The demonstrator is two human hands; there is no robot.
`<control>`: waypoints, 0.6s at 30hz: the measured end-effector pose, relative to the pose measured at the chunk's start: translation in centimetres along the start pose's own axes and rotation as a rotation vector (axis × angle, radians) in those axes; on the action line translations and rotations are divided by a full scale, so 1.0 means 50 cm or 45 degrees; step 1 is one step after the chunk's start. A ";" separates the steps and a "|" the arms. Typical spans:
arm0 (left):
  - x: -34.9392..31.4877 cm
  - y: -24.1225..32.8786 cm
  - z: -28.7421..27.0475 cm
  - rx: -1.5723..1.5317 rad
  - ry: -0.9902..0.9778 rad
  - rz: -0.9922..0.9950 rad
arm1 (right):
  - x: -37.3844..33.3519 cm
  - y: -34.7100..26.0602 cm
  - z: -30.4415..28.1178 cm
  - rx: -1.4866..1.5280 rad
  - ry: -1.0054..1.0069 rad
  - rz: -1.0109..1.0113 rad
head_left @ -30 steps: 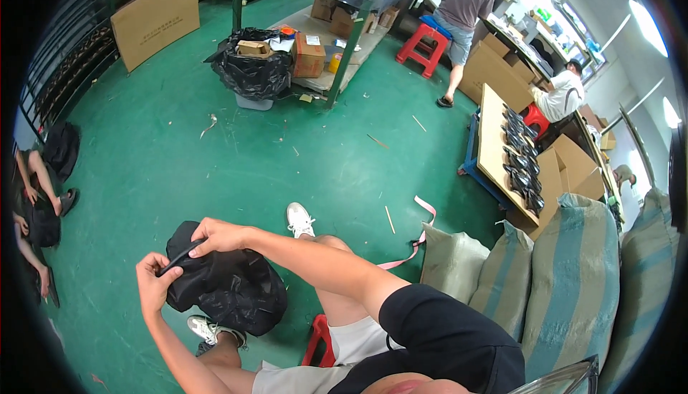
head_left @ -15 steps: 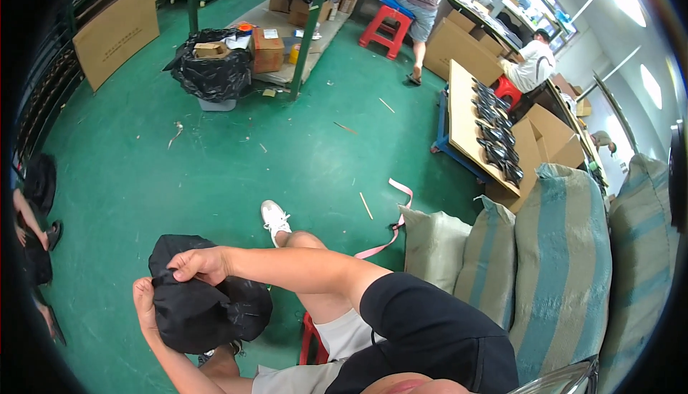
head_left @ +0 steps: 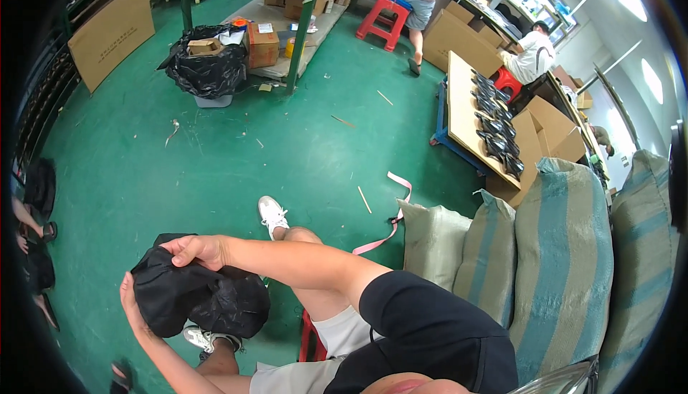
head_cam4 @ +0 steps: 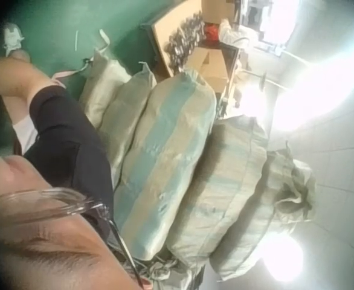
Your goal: Inspecting and smoothing out individual black fabric covers or bags.
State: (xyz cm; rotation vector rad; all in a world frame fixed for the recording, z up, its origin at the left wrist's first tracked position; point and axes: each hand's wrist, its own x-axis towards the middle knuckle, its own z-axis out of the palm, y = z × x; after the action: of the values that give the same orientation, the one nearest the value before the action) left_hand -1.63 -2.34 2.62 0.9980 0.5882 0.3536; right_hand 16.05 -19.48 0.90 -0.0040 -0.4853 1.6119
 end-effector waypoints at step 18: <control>0.053 -0.123 -0.159 -0.447 -1.047 -0.266 | -0.019 -0.072 -0.036 0.030 0.573 -0.323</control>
State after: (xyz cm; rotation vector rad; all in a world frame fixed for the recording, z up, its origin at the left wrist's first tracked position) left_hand -4.29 1.39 -6.72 0.6508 -0.1209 -0.1489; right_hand 20.09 -19.79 0.12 -0.2718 -0.1111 1.3155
